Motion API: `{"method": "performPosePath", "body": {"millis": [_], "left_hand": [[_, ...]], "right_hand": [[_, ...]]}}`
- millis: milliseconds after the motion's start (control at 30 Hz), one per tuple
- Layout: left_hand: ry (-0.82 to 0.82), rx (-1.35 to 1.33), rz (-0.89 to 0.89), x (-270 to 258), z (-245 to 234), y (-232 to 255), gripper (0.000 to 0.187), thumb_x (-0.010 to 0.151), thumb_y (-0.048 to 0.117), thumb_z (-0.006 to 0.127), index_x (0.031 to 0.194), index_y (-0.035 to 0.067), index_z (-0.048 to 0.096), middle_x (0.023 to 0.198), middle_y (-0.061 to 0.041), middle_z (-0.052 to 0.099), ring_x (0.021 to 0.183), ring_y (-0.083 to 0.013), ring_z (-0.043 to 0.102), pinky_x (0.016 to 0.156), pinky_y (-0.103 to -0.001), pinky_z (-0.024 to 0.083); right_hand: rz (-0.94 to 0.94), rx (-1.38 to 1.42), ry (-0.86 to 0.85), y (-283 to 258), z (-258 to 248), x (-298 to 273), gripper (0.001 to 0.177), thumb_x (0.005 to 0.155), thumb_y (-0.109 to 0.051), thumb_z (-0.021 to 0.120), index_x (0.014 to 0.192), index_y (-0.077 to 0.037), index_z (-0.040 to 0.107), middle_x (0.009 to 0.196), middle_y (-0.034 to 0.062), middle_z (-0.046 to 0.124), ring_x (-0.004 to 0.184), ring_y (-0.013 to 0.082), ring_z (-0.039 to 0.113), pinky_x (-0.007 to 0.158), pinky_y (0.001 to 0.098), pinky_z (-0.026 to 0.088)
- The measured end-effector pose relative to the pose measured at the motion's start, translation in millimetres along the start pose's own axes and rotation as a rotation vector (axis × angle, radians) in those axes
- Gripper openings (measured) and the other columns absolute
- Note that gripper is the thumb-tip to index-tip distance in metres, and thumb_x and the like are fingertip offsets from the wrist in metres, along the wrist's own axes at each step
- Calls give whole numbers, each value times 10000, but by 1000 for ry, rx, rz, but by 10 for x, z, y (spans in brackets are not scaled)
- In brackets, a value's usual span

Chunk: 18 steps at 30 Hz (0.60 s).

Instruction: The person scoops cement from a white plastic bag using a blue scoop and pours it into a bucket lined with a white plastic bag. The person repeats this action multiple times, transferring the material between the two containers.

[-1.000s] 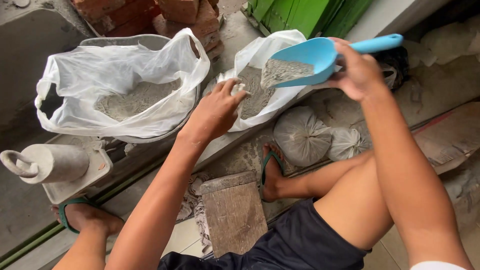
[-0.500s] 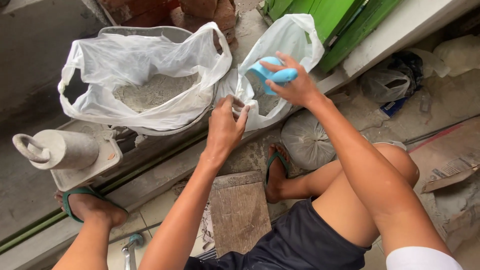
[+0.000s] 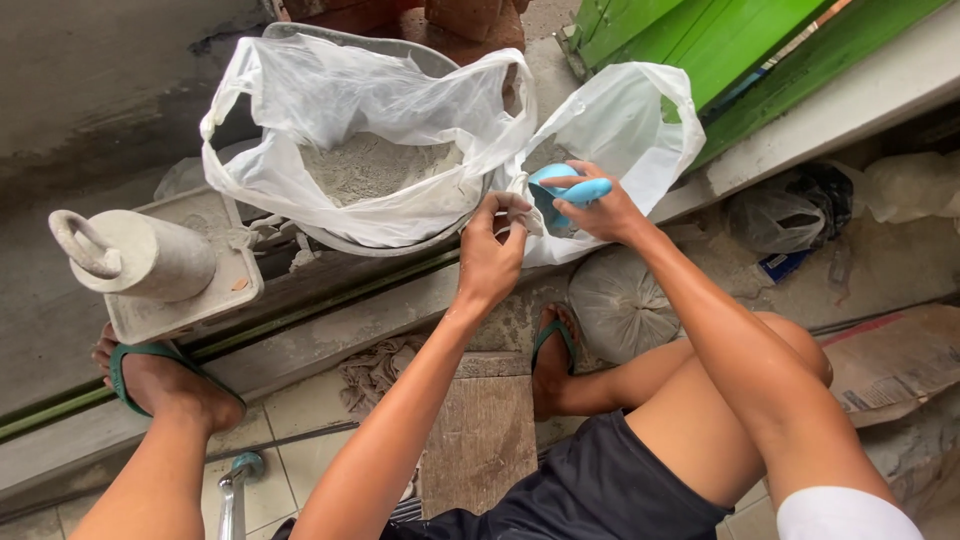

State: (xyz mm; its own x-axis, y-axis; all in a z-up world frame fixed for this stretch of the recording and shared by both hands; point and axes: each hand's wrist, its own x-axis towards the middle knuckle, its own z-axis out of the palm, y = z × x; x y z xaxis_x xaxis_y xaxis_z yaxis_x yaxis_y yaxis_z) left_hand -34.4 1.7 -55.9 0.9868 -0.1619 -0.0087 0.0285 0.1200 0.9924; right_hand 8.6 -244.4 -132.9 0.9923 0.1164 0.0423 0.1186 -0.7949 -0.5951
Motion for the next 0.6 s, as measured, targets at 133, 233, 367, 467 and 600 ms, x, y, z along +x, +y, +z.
{"method": "performPosePath", "body": {"millis": [133, 233, 367, 467, 600], "left_hand": [[-12, 21, -11, -29, -21, 85, 183, 948, 24, 523, 1042, 86, 667, 993, -138, 676, 965, -235, 721, 820, -368, 637], [-8, 39, -18, -53, -30, 58, 193, 948, 22, 514, 1050, 86, 664, 1003, -147, 672, 985, -251, 716, 821, -379, 636], [-5, 55, -19, -79, -31, 65, 203, 957, 17, 513, 1074, 82, 666, 1026, -165, 666, 1009, -281, 711, 851, -396, 626], [4, 53, 2, -75, -35, 151, 222, 962, -9, 496, 1082, 59, 670, 949, -171, 637, 990, -304, 705, 825, -439, 643], [24, 77, -2, -65, -5, 58, 210, 958, 5, 521, 1075, 81, 679, 961, -146, 651, 1010, -294, 711, 863, -414, 638]], "right_hand": [[87, 225, -216, -618, -315, 11, 406, 943, -291, 696, 1349, -301, 690, 1464, 261, 537, 1381, 498, 493, 1137, 614, 412], [76, 268, -253, -910, -560, 53, 401, 954, -227, 694, 1352, -187, 692, 1423, 290, 574, 1403, 507, 470, 1143, 647, 388], [123, 231, -338, -1237, -742, 121, 394, 955, -192, 687, 1344, -130, 693, 1412, 252, 609, 1446, 462, 444, 1156, 643, 379], [90, 146, -409, -864, -419, 186, 422, 959, -261, 686, 1378, -211, 676, 1481, 245, 553, 1414, 495, 457, 1141, 622, 420], [94, 91, -390, -668, -377, 260, 435, 970, -272, 688, 1404, -253, 662, 1476, 218, 558, 1407, 471, 477, 1134, 604, 439]]}}
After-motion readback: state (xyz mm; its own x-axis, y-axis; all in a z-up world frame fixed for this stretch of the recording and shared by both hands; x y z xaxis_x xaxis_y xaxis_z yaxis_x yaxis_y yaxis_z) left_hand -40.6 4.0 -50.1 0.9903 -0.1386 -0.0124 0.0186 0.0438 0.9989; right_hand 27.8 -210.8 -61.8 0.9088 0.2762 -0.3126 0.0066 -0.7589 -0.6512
